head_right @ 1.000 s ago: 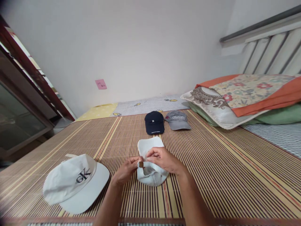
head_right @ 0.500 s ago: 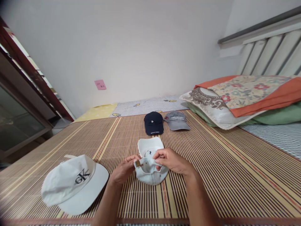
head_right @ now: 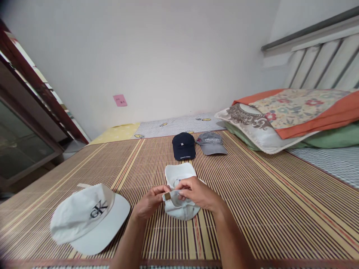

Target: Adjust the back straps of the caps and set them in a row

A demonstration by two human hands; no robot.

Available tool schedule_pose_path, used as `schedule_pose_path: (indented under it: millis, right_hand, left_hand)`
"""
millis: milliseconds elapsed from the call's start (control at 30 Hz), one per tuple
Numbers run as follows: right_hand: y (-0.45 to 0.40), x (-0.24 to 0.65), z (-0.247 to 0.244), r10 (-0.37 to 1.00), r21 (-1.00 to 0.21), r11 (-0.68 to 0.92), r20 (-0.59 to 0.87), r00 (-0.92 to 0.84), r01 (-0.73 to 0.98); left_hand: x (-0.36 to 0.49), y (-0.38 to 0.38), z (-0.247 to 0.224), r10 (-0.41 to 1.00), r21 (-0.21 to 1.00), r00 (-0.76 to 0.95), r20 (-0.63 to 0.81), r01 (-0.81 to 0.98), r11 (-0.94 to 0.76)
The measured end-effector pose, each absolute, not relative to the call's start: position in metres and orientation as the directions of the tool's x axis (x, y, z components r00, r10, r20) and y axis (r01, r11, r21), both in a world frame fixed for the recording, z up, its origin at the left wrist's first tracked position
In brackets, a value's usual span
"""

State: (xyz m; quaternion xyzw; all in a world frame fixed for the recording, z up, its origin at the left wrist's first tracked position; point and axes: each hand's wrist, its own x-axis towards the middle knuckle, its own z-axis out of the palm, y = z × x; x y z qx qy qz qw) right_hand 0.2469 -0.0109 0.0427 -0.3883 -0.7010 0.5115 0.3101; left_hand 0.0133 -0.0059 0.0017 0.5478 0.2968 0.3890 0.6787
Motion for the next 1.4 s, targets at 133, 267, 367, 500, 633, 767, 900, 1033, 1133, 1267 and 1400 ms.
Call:
schedule_pose_path:
  millis: [133,267,367,500,633,767,900,1033,1133,1267,1400]
  right_hand:
    - [-0.009,0.249,0.040,0.860,-0.963,0.172,0.044,-0.508,0.208]
    - [-0.010,0.249,0.040,0.861,-0.966,0.161,0.037,-0.507,0.204]
    - [-0.012,0.249,0.042,0.857,-0.971,0.149,0.033,-0.514,0.186]
    - [-0.015,0.247,0.046,0.841,-0.981,0.120,0.017,-0.540,0.155]
    - [-0.016,0.245,0.047,0.834,-0.987,0.089,0.000,-0.552,0.136]
    - [-0.013,0.247,0.044,0.863,-0.991,0.081,0.017,-0.505,0.106]
    - [-0.009,0.264,0.044,0.909,-0.976,0.151,0.075,-0.411,0.156]
    - [-0.010,0.280,0.044,0.892,-0.961,0.152,0.033,-0.450,0.232]
    - [-0.011,0.280,0.044,0.864,-0.945,0.164,-0.001,-0.504,0.283]
    - [-0.013,0.272,0.045,0.837,-0.950,0.160,-0.014,-0.547,0.268]
    - [-0.015,0.267,0.048,0.843,-0.967,0.129,-0.011,-0.539,0.222]
  left_hand:
    - [0.016,-0.007,0.003,0.851,0.977,0.526,0.007,-0.183,0.105]
    - [0.018,-0.007,0.001,0.847,0.983,0.531,-0.025,-0.139,0.116]
    - [0.020,-0.007,0.001,0.848,0.986,0.528,-0.046,-0.114,0.125]
    - [0.023,-0.008,0.003,0.853,0.988,0.520,-0.049,-0.099,0.117]
    - [0.025,-0.009,0.005,0.860,0.990,0.507,-0.056,-0.082,0.113]
    - [0.021,-0.006,0.002,0.866,0.994,0.494,-0.070,-0.040,0.103]
    - [0.012,-0.003,-0.001,0.886,0.994,0.462,-0.047,-0.068,0.088]
    - [0.004,-0.001,0.000,0.899,0.985,0.436,-0.049,-0.127,0.115]
    - [-0.001,0.000,0.000,0.904,0.980,0.422,-0.066,-0.144,0.139]
    - [-0.005,0.000,0.001,0.915,0.983,0.398,-0.064,-0.135,0.128]
    - [-0.007,-0.001,0.003,0.916,0.979,0.395,-0.064,-0.154,0.134]
